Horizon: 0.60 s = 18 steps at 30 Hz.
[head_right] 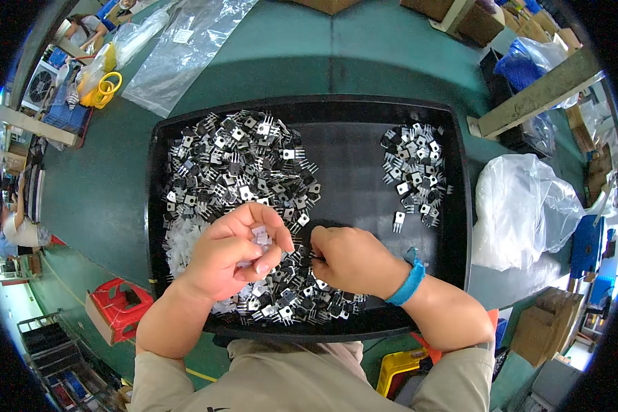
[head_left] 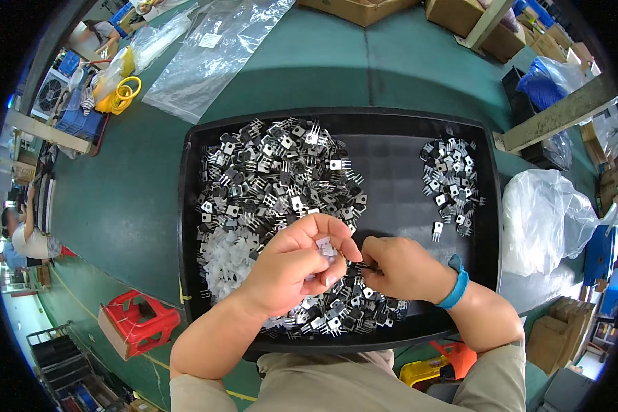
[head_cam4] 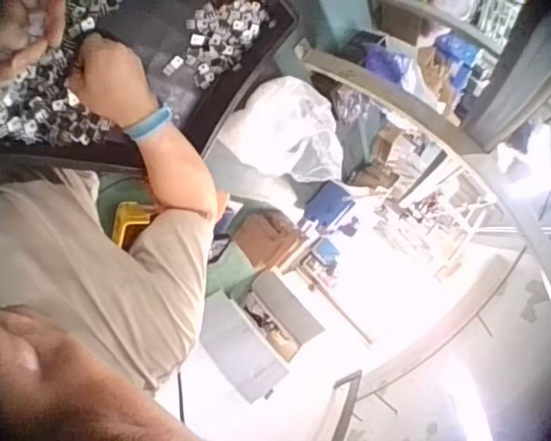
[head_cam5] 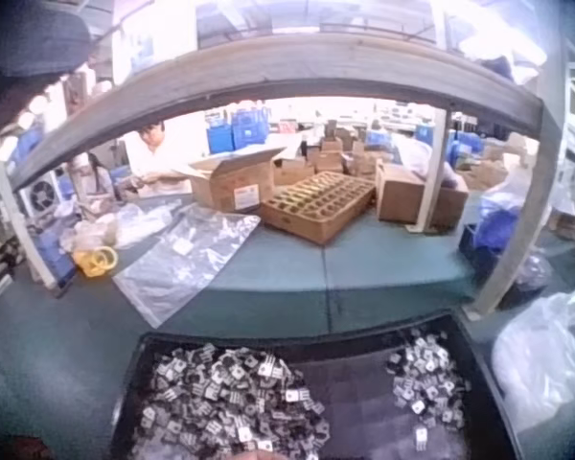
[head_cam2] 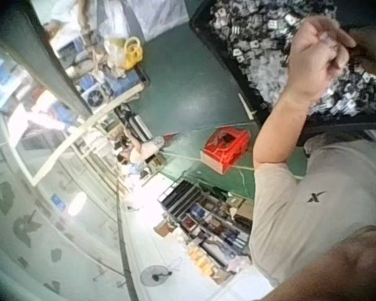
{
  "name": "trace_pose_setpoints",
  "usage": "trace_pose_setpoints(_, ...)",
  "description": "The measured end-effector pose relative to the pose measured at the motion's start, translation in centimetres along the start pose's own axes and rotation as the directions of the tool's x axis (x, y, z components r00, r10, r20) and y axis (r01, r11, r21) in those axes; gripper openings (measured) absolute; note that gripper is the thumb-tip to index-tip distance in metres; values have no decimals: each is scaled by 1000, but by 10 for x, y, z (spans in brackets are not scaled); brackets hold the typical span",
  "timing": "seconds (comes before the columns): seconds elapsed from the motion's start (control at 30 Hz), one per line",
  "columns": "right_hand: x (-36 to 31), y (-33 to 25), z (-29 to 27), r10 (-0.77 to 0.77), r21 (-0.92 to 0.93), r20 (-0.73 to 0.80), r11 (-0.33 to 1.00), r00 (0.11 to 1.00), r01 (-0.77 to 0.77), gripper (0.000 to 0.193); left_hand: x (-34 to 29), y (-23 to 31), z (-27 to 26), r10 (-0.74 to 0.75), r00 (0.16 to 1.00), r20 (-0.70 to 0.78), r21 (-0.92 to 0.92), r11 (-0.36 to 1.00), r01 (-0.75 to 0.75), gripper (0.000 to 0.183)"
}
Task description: The person sits at a workstation and repeatedly picks up small black electronic components and white plastic clips from a black tray. They insert the clips into the components by hand and place the assembled units into a separate pile on the right side of the tray. The process is repetitive and involves fine motor manipulation of small parts.
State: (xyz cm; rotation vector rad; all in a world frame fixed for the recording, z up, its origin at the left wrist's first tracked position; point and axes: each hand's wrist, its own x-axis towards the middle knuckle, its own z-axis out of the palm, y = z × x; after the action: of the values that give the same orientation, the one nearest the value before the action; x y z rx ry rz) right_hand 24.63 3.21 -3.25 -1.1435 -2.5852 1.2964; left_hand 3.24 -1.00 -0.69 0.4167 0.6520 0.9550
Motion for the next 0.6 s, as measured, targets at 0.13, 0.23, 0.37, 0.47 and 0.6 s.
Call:
trace_pose_setpoints(0.13,-1,-10,-13,38,227,-185,974,982,5,21,1,0,3,-14,999,-31,83,996,17,24)
trace_pose_setpoints(0.23,-4,-12,-18,73,437,-368,894,927,103,21,0,-1,4,-9,998,-60,171,985,19,18)
trace_pose_setpoints(0.37,-11,-18,-16,47,477,-541,839,839,261,21,-1,-4,11,2,998,-64,210,978,11,18)
trace_pose_setpoints(0.47,-16,-25,-17,-39,420,-573,844,818,335,23,-1,-6,8,-14,999,-30,262,965,21,14)
trace_pose_setpoints(0.6,-18,-19,-9,-75,417,-583,827,809,378,24,-3,-4,1,-71,997,-44,338,938,82,17)
